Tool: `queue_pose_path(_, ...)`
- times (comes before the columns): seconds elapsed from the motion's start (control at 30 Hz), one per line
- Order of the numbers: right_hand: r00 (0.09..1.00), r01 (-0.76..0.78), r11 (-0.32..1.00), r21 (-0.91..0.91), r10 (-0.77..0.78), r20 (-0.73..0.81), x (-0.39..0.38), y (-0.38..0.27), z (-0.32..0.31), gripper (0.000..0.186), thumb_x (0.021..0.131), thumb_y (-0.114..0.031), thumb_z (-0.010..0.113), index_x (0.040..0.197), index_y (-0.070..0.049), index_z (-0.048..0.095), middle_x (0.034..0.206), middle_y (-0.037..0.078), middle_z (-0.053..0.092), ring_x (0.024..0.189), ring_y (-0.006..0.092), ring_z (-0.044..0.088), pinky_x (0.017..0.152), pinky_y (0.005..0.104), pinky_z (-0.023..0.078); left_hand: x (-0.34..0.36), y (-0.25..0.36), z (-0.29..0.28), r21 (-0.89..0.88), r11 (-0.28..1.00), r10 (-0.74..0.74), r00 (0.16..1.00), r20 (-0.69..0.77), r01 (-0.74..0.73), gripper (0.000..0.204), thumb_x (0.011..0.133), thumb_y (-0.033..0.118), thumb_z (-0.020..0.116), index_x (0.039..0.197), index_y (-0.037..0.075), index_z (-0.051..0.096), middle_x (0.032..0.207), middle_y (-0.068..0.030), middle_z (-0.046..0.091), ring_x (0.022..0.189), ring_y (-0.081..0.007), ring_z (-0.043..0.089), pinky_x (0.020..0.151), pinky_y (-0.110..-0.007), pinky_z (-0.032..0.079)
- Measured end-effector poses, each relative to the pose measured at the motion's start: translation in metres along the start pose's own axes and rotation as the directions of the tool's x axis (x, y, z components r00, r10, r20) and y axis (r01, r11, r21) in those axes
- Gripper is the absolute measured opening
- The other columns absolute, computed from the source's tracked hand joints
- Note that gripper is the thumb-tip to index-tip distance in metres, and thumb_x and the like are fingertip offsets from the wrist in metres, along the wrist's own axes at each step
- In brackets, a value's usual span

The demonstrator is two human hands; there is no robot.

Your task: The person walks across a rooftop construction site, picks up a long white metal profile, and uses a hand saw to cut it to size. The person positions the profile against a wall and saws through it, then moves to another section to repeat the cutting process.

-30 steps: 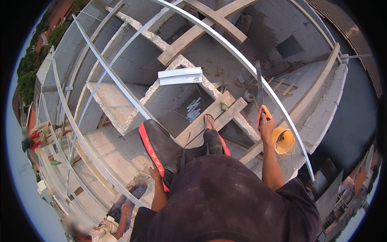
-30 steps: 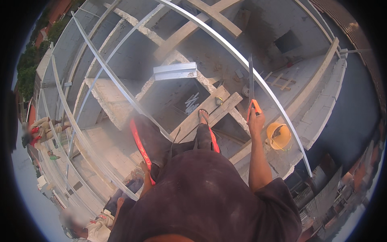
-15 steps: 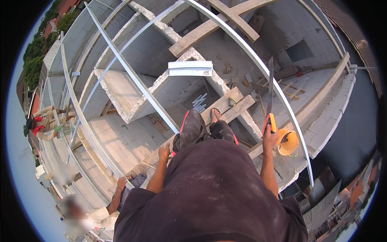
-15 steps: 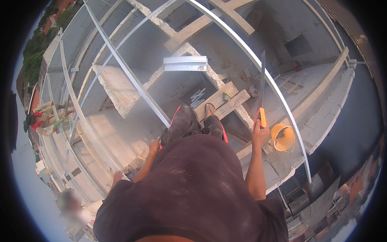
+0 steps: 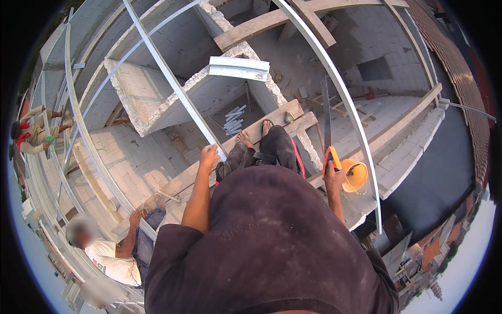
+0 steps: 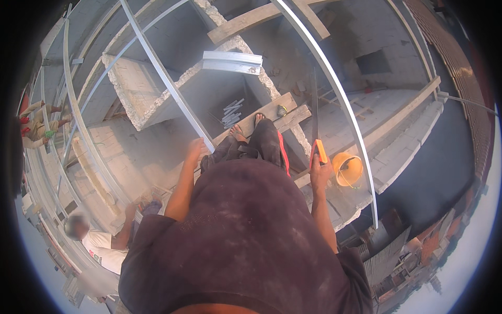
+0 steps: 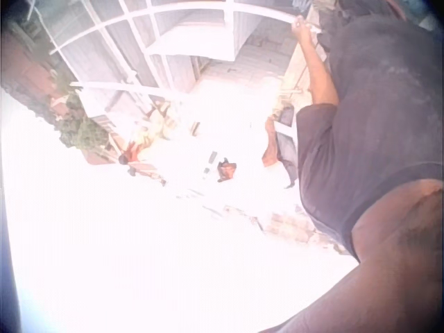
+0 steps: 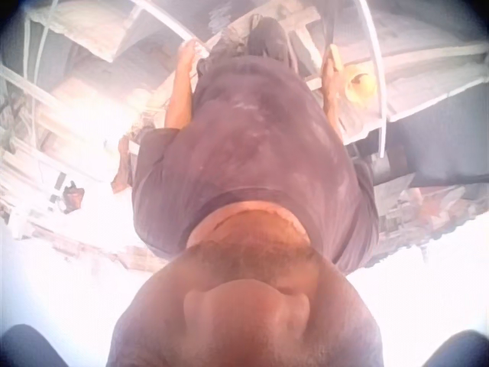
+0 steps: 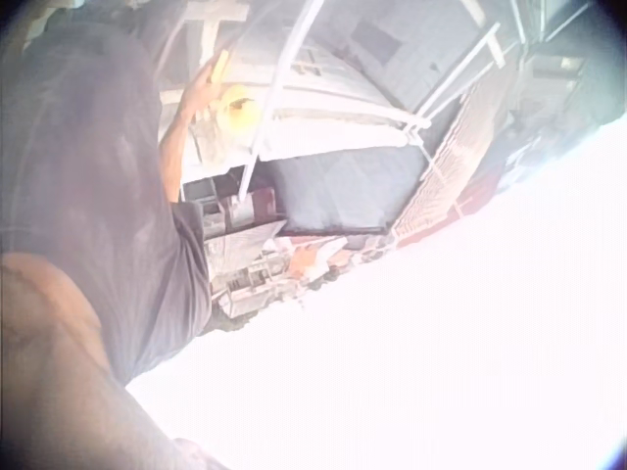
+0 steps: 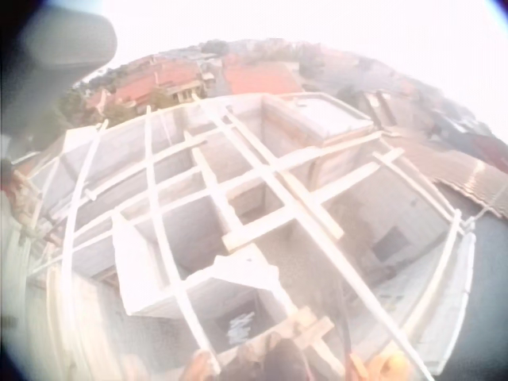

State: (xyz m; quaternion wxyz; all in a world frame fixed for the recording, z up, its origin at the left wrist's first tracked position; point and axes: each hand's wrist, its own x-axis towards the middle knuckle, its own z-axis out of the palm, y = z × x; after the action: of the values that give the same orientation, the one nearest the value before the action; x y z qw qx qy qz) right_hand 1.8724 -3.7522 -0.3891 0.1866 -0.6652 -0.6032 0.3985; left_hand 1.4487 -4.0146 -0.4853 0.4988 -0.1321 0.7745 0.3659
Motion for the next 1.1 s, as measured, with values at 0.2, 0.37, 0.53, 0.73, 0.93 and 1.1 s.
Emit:
queue_pose_path(0.2, 0.991, 0.075, 0.997, -0.028, -0.072, 0.115, 0.039, -0.035, 0.025, 0.035, 0.097, -0.026, 0.068, 0.113, 0.005, 0.068, 0.084, 0.014, 0.069, 0.069, 0.0228, 0.066, 0.06, 0.0377, 0.052, 0.003, -0.126, -0.054, 0.126, 0.979, -0.148, 0.984, -0.099, 0.16, 0.056, 0.096, 0.037, 0.064, 0.14, 0.004, 0.057, 0.126, -0.0204, 0.066, 0.108, -0.0376, 0.068, 0.085, -0.053, 0.056)
queue_pose_path(0.37, 0.974, 0.058, 0.996, -0.071, -0.041, 0.221, 0.072, -0.068, 0.013, 0.038, 0.097, -0.028, 0.068, 0.115, 0.005, 0.067, 0.088, 0.017, 0.07, 0.074, 0.0256, 0.069, 0.064, 0.0386, 0.053, -0.002, -0.136, -0.039, 0.219, 0.975, -0.023, 0.998, -0.062, 0.036, 0.044, 0.095, 0.026, 0.067, 0.131, 0.001, 0.064, 0.115, -0.0192, 0.072, 0.103, -0.0338, 0.071, 0.082, -0.044, 0.057)
queue_pose_path(0.53, 0.955, 0.255, 0.967, 0.002, -0.252, 0.159, 0.102, -0.064, 0.019, 0.033, 0.098, -0.028, 0.069, 0.108, 0.004, 0.067, 0.07, 0.005, 0.06, 0.051, 0.0145, 0.057, 0.042, 0.03, 0.048, 0.029, -0.11, -0.003, -0.006, 0.988, 0.154, 0.987, -0.049, -0.155, 0.046, 0.094, 0.037, 0.066, 0.119, -0.002, 0.069, 0.098, -0.0138, 0.074, 0.087, -0.0262, 0.071, 0.069, -0.039, 0.055)
queue_pose_path(0.73, 0.978, 0.172, 0.983, 0.057, -0.177, 0.11, 0.082, -0.099, 0.024, 0.03, 0.099, -0.026, 0.067, 0.106, 0.003, 0.065, 0.067, 0.004, 0.058, 0.049, 0.0127, 0.055, 0.042, 0.0292, 0.047, 0.0, -0.048, 0.001, -0.186, 0.982, -0.021, 0.996, -0.082, 0.005, 0.062, 0.094, 0.043, 0.067, 0.139, 0.001, 0.056, 0.113, -0.015, 0.069, 0.093, -0.026, 0.068, 0.08, -0.046, 0.056)
queue_pose_path(0.93, 0.987, 0.066, 0.967, 0.246, -0.099, 0.124, 0.057, -0.091, 0.04, 0.023, 0.101, -0.024, 0.066, 0.089, -0.005, 0.059, 0.061, -0.002, 0.049, 0.046, 0.0087, 0.046, 0.043, 0.0281, 0.043, 0.017, -0.122, -0.051, -0.23, 0.948, -0.246, 0.964, -0.097, 0.219, 0.066, 0.096, 0.04, 0.064, 0.146, 0.001, 0.047, 0.124, -0.0208, 0.064, 0.103, -0.0397, 0.068, 0.083, -0.06, 0.055)
queue_pose_path(1.1, 0.992, 0.016, 0.922, 0.386, -0.064, 0.112, 0.057, -0.097, 0.055, 0.017, 0.101, -0.019, 0.064, 0.097, -0.003, 0.061, 0.063, -0.002, 0.052, 0.047, 0.0074, 0.049, 0.041, 0.0264, 0.042, 0.028, -0.176, -0.072, -0.226, 0.934, -0.301, 0.949, -0.089, 0.275, 0.063, 0.095, 0.038, 0.064, 0.141, -0.001, 0.05, 0.125, -0.0236, 0.06, 0.101, -0.0434, 0.067, 0.08, -0.063, 0.055)
